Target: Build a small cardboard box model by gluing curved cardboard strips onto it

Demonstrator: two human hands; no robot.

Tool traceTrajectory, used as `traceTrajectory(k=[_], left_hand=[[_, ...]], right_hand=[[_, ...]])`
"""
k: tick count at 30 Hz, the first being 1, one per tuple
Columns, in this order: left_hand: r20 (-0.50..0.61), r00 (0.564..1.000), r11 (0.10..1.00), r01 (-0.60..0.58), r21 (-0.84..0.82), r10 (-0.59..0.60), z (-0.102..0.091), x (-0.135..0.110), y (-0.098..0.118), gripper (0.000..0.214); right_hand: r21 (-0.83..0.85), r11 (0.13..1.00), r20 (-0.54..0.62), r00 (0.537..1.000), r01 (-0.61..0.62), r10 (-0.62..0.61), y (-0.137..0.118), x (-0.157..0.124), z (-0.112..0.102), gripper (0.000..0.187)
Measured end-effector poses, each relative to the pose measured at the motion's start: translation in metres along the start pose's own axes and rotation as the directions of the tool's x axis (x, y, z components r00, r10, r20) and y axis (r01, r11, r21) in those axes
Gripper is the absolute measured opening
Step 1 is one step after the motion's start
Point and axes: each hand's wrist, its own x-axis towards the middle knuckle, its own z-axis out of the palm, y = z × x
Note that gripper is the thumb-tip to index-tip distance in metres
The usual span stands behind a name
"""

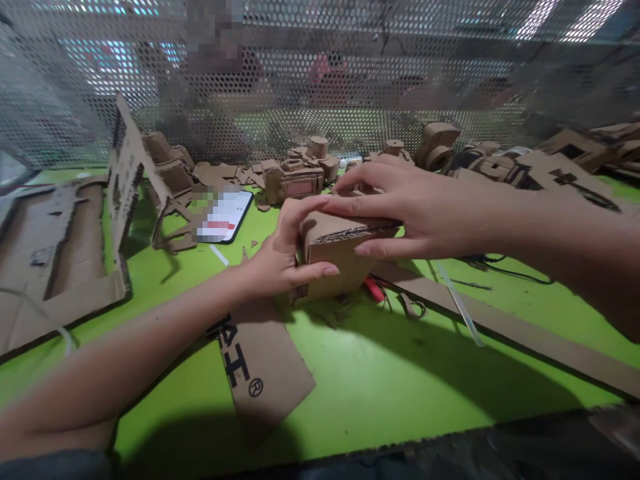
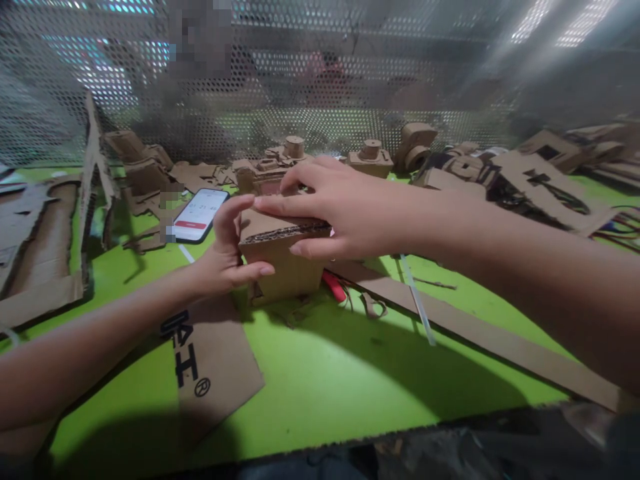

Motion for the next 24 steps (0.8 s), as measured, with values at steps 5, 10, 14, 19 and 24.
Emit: traceTrajectory(k=[5, 10, 14, 19, 24], left_hand=[[0.017, 1.000, 1.000, -0.005, -0.028, 0.005, 0.002, 0.000, 0.000, 0.095], [0.039, 0.999, 1.000, -0.022, -0.015, 0.023, 0.001, 0.000, 0.005, 0.097], [0.033, 0.999, 0.999, -0.041, -0.002, 0.041, 0.000, 0.002, 0.010, 0.097], [0.015, 0.999, 0.999, -0.033, 0.039, 0.033, 0.001, 0.002, 0.014, 0.095], [0.035, 0.999, 0.999, -0.041, 0.033, 0.039, 0.000, 0.002, 0.019, 0.079]], right_hand=[[0.190, 0.976, 0.093, 0.992, -0.102, 0.085, 0.008, 0.005, -0.019, 0.069], [0.195, 0.925, 0.305, 0.917, -0.326, 0.259, 0.016, 0.015, -0.038, 0.039], [0.247, 0.906, 0.349, 0.903, -0.345, 0.249, 0.013, 0.020, -0.036, 0.030], [0.334, 0.902, 0.285, 0.941, -0.275, 0.181, 0.010, 0.017, -0.031, 0.038], [0.287, 0.932, 0.248, 0.957, -0.222, 0.152, 0.010, 0.017, -0.030, 0.037]])
